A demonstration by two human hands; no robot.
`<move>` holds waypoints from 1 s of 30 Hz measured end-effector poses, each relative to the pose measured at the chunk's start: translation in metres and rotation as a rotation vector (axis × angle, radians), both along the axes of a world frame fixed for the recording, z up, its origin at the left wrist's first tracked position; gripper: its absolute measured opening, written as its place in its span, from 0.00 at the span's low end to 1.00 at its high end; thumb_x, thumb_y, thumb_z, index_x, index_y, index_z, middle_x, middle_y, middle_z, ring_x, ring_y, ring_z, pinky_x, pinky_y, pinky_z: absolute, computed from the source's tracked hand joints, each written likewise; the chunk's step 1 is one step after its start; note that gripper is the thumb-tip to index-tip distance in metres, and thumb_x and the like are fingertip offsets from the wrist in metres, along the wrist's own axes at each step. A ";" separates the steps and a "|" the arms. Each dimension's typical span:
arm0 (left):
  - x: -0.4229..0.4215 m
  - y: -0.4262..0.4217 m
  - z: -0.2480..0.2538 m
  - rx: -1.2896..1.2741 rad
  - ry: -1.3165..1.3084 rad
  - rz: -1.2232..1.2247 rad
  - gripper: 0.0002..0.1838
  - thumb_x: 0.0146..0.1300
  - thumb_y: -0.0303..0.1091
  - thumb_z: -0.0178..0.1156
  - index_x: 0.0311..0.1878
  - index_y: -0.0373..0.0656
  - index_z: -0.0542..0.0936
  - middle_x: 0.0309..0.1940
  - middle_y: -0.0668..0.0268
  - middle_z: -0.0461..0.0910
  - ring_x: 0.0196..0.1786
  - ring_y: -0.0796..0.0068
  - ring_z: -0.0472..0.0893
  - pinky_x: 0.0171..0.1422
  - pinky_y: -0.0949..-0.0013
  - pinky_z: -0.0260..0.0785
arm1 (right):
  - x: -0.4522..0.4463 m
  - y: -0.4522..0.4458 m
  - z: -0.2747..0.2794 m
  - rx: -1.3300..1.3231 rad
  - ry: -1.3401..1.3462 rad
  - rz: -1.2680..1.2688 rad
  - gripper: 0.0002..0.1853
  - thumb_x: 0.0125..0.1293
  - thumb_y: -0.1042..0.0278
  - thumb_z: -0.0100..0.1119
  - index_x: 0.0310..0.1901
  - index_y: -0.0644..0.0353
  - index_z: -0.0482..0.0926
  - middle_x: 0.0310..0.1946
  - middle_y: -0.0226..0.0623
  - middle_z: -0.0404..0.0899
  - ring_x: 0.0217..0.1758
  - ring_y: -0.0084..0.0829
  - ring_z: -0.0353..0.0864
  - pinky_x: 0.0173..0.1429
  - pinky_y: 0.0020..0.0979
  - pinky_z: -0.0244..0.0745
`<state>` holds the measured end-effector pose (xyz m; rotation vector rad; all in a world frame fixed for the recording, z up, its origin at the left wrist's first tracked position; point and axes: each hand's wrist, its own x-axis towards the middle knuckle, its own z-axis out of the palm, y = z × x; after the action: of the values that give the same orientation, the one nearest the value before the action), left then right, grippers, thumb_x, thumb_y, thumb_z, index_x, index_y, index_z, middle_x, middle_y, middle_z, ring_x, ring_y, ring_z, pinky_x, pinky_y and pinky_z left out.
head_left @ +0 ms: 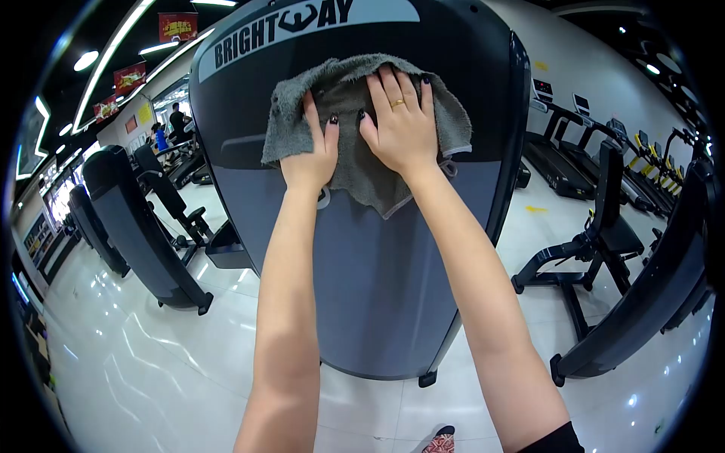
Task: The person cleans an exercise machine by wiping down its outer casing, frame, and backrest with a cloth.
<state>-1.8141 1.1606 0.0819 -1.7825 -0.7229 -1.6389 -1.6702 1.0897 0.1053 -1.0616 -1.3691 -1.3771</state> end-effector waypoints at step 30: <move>0.000 0.008 -0.019 0.054 -0.082 -0.113 0.35 0.58 0.45 0.53 0.68 0.45 0.57 0.64 0.53 0.60 0.65 0.50 0.60 0.69 0.56 0.49 | -0.002 -0.001 -0.014 -0.020 -0.056 -0.190 0.31 0.50 0.55 0.53 0.57 0.58 0.68 0.62 0.41 0.63 0.66 0.40 0.59 0.67 0.53 0.48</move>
<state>-1.8143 1.1684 0.0632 -1.7545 -0.6178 -1.7981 -1.6720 1.0888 0.0913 -1.1994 -1.3524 -1.5431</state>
